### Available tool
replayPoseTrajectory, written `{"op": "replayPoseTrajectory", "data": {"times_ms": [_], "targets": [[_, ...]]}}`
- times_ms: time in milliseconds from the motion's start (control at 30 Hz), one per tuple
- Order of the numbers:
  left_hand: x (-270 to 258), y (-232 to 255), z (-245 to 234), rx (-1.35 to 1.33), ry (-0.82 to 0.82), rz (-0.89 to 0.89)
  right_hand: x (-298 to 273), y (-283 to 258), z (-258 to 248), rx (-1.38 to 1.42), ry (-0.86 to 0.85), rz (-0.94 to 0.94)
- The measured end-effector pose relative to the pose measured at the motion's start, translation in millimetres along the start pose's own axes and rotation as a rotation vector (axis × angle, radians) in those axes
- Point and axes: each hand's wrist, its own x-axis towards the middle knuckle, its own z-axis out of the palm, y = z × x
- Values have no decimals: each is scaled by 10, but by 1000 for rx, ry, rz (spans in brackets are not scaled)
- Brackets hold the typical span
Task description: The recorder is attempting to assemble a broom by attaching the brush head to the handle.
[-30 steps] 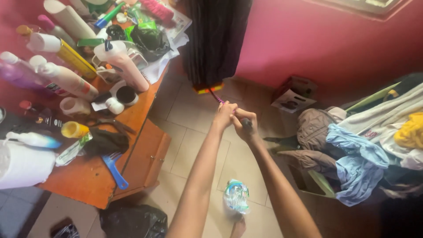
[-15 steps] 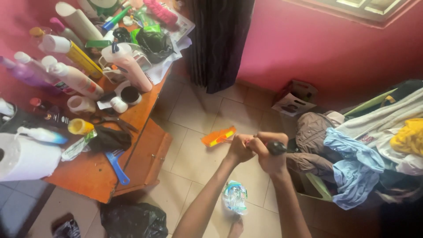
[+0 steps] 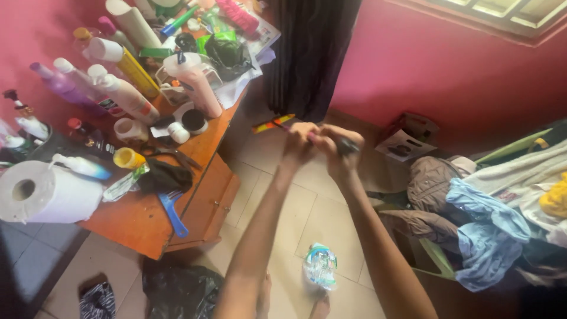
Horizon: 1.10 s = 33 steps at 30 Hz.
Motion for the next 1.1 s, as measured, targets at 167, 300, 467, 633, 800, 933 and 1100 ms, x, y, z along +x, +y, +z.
{"op": "replayPoseTrajectory", "data": {"times_ms": [167,300,467,633,800,933,1100], "targets": [[-712,-1390,292,234,-138,-76,94,1437,27,-433,-2,-167],[-754,-564,-9,199,-183,-263,-69,961,73,-373,5,-132],[-640,429,-126,79,-148,-377,-268,-48,-21,-152,-64,10],[-885,1065,-71,-10,-264,-384,-768,-271,-270,-241,-16,-1],[-699,1698,-291,-101,-322,-300,-1104,-712,-311,-13,91,-103],[-691,1341,-132,-255,-199,-254,-805,-499,-297,-410,102,-444],[-803,954,-22,-130,-192,-237,-638,-601,-126,-104,-25,-20]]}}
